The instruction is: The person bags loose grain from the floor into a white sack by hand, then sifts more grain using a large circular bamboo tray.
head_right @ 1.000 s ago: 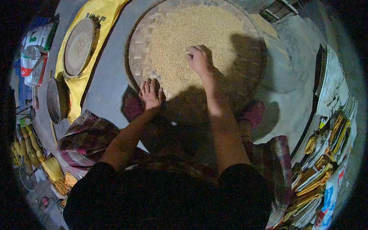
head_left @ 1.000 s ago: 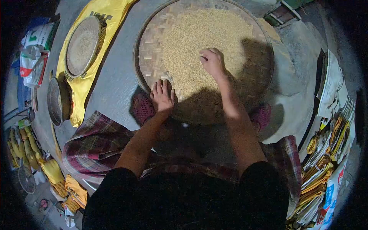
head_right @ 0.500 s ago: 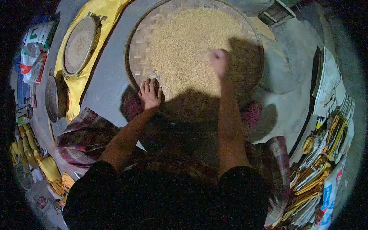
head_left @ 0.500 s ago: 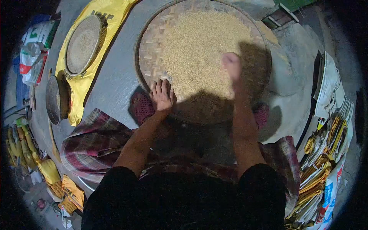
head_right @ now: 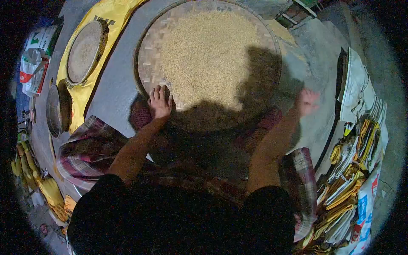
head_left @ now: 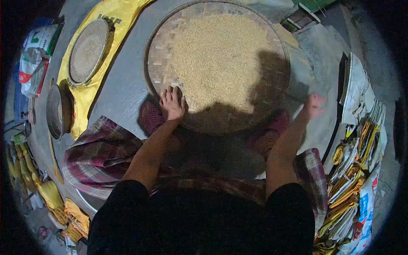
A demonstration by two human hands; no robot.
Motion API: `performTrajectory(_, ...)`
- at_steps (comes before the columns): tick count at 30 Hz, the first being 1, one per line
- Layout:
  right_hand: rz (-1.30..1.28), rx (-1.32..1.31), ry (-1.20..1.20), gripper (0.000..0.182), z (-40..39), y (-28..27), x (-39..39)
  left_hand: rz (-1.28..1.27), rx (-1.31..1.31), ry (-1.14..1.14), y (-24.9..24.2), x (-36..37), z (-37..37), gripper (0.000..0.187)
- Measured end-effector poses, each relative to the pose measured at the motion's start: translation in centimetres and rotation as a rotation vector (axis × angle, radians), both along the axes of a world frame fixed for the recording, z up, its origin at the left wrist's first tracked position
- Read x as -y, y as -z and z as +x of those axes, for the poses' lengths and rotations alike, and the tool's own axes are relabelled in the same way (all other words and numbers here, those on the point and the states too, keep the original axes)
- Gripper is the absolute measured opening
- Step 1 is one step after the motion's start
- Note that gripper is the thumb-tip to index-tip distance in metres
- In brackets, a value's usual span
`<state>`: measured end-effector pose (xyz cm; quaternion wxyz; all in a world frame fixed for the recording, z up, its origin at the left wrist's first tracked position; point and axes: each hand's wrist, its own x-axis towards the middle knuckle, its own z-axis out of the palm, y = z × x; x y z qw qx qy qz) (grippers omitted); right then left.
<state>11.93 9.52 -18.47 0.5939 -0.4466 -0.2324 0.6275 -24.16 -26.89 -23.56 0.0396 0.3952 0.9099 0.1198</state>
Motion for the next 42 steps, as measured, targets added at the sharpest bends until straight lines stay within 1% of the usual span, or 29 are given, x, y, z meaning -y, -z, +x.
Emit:
performTrajectory(2, -0.045, 0.265, 0.198, 0.016, 2.3, 1.4, 0.9, 0.004, -0.005, 0.0, 0.2, 0.1, 0.0, 0.054)
performTrajectory(3, -0.088, 0.44, 0.211, 0.016, 2.6, 2.5, 1.1, 0.007, -0.015, -0.003, 0.4, 0.0, 0.0, 0.053)
performTrajectory(6, -0.154, 0.815, 0.135, 0.015, 0.5, 6.7, 2.9, 0.06, -0.042, -0.017, 0.6, -0.1, 0.2, 0.05)
performTrajectory(8, -0.147, 0.986, 0.079, 0.015, -2.5, 8.4, 3.8, 0.074, -0.056, -0.018, 0.5, 0.0, -0.1, 0.047)
performTrajectory(9, -0.138, 1.052, 0.064, 0.015, -3.6, 8.9, 4.1, 0.067, -0.07, -0.019, -0.1, -0.1, -0.1, 0.042)
performTrajectory(10, -0.126, 1.11, 0.056, 0.016, -4.6, 9.2, 4.2, 0.116, -0.072, -0.027, -0.2, 0.0, -0.3, 0.037)
performTrajectory(11, -0.112, 1.152, 0.05, 0.017, -5.2, 9.2, 4.3, 0.17, -0.075, -0.032, -0.2, 0.0, -0.7, 0.032)
performTrajectory(12, -0.092, 1.176, 0.036, 0.017, -5.3, 9.2, 4.1, 0.174, -0.088, -0.034, -0.7, -0.1, -1.3, 0.032)
performTrajectory(14, -0.043, 1.207, -0.007, 0.02, -5.1, 9.0, 3.5, 0.098, 0.134, -0.199, -1.7, -0.7, -2.4, 0.02)
performTrajectory(15, -0.024, 1.212, -0.042, 0.021, -4.9, 9.0, 2.9, 0.104, 0.128, -0.201, -1.7, -0.9, -3.0, 0.02)
performTrajectory(17, 0.003, 1.218, -0.129, 0.023, -4.7, 9.0, 1.6, 0.207, 0.257, -0.322, -1.5, -1.1, -4.6, 0.015)
performTrajectory(18, -0.001, 1.204, -0.19, 0.025, -4.5, 9.2, 0.8, 0.236, 0.081, -0.227, -1.9, -1.1, -5.8, 0.016)
performTrajectory(19, -0.006, 1.188, -0.267, 0.026, -4.3, 9.3, -0.1, 0.241, 0.076, -0.226, -2.2, -1.5, -6.5, 0.016)
performTrajectory(21, -0.052, 1.115, -0.425, 0.029, -4.0, 9.7, -1.8, 0.262, -0.406, -0.483, -3.2, -2.5, -7.8, 0.022)
performTrajectory(22, -0.09, 1.069, -0.502, 0.031, -3.9, 10.0, -2.7, 0.268, -0.411, -0.48, -2.8, -2.4, -8.7, 0.022)
performTrajectory(24, -0.167, 0.973, -0.636, 0.034, -3.8, 10.7, -4.3, 0.425, -0.07, -0.554, -1.2, -1.5, -11.4, 0.033)
performTrajectory(25, -0.208, 0.926, -0.69, 0.035, -3.7, 11.2, -5.0, 0.432, -0.073, -0.547, -0.8, -1.6, -12.2, 0.033)
performTrajectory(27, -0.248, 0.859, -0.736, 0.039, -3.4, 12.5, -6.1, 0.322, 0.437, -0.816, 0.4, -1.8, -13.7, 0.045)
performTrajectory(28, -0.244, 0.868, -0.731, 0.038, -3.6, 12.3, -6.3, 0.353, 0.412, -0.799, 6.1, -0.3, -16.8, 0.053)
performTrajectory(29, -0.221, 0.874, -0.703, 0.038, -4.1, 11.7, -6.3, 0.363, 0.408, -0.794, 9.7, 0.6, -19.9, 0.053)
performTrajectory(30, -0.203, 0.879, -0.674, 0.038, -4.3, 11.3, -6.5, 0.483, 0.821, -0.829, 12.5, 1.2, -22.8, 0.053)
performTrajectory(32, -0.167, 0.886, -0.613, 0.038, -4.3, 10.3, -6.6, 0.638, 1.265, -0.728, 7.6, -0.2, -21.3, 0.052)
performTrajectory(33, -0.151, 0.898, -0.582, 0.037, -4.2, 9.9, -6.2, 0.626, 1.268, -0.728, 4.1, -1.0, -19.5, 0.052)
performTrajectory(35, -0.121, 0.906, -0.497, 0.037, -3.7, 9.2, -4.7, 0.491, 0.89, -0.749, -1.3, -2.8, -17.4, 0.047)
performTrajectory(36, -0.103, 0.907, -0.442, 0.037, -3.2, 9.0, -3.8, 0.62, 0.854, -0.67, -4.4, -3.0, -14.6, 0.045)
performTrajectory(37, -0.079, 0.901, -0.381, 0.037, -2.7, 9.0, -2.8, 0.633, 0.854, -0.657, -4.2, -1.7, -13.9, 0.045)
performTrajectory(39, -0.039, 0.877, -0.27, 0.038, -2.2, 9.0, -0.5, 0.761, 1.086, -0.692, -1.9, 0.6, -13.9, 0.046)
performTrajectory(40, -0.025, 0.864, -0.226, 0.038, -2.4, 8.7, 0.1, 0.774, 1.086, -0.685, -1.2, 0.6, -14.3, 0.046)
performTrajectory(42, -0.005, 0.817, -0.178, 0.038, -2.7, 8.0, 1.0, 0.835, 1.171, -0.901, -0.1, 1.0, -14.9, 0.046)
